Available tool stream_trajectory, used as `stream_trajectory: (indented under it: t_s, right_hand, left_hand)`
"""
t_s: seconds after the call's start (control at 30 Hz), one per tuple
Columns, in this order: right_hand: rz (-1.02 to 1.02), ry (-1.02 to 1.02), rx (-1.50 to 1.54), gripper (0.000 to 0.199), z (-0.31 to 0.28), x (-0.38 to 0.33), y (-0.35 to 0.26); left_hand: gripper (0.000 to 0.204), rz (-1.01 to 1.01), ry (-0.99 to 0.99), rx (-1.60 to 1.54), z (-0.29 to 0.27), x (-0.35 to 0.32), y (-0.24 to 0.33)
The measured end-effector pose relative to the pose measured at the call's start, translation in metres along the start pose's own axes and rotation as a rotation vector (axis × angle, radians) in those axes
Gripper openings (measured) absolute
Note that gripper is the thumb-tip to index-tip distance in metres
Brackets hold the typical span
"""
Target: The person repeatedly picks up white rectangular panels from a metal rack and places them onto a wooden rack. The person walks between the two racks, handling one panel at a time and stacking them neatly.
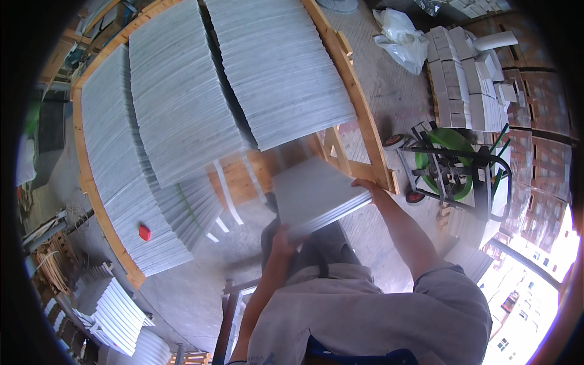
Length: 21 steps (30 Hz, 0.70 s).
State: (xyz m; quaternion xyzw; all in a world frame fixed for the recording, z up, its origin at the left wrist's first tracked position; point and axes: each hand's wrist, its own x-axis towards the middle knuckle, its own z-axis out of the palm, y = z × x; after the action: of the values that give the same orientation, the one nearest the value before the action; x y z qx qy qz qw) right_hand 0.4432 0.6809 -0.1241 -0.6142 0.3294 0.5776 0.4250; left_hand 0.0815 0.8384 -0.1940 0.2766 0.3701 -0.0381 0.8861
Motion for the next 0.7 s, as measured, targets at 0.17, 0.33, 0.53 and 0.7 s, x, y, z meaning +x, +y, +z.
stream_trajectory:
  t_s: [0.17,0.33,0.53,0.7]
  right_hand:
    - [-0.200,-0.041,-0.068,0.037,-0.018,0.004,0.016]
    - [-0.193,-0.084,-0.084,0.035,-0.028,-0.003,0.021]
    - [-0.051,-0.091,0.207,0.042,-0.017,-0.041,0.024]
    - [-0.129,-0.059,0.118,0.048,-0.017,-0.054,0.036]
  left_hand:
    - [0.043,-0.001,0.019,-0.064,0.015,-0.002,0.001]
    - [0.045,-0.295,0.341,-0.623,0.075,-0.018,0.056]
    - [0.048,-0.304,0.415,-0.565,0.101,-0.016,0.077]
    - [0.050,-0.387,0.455,-0.525,0.103,-0.010,0.086]
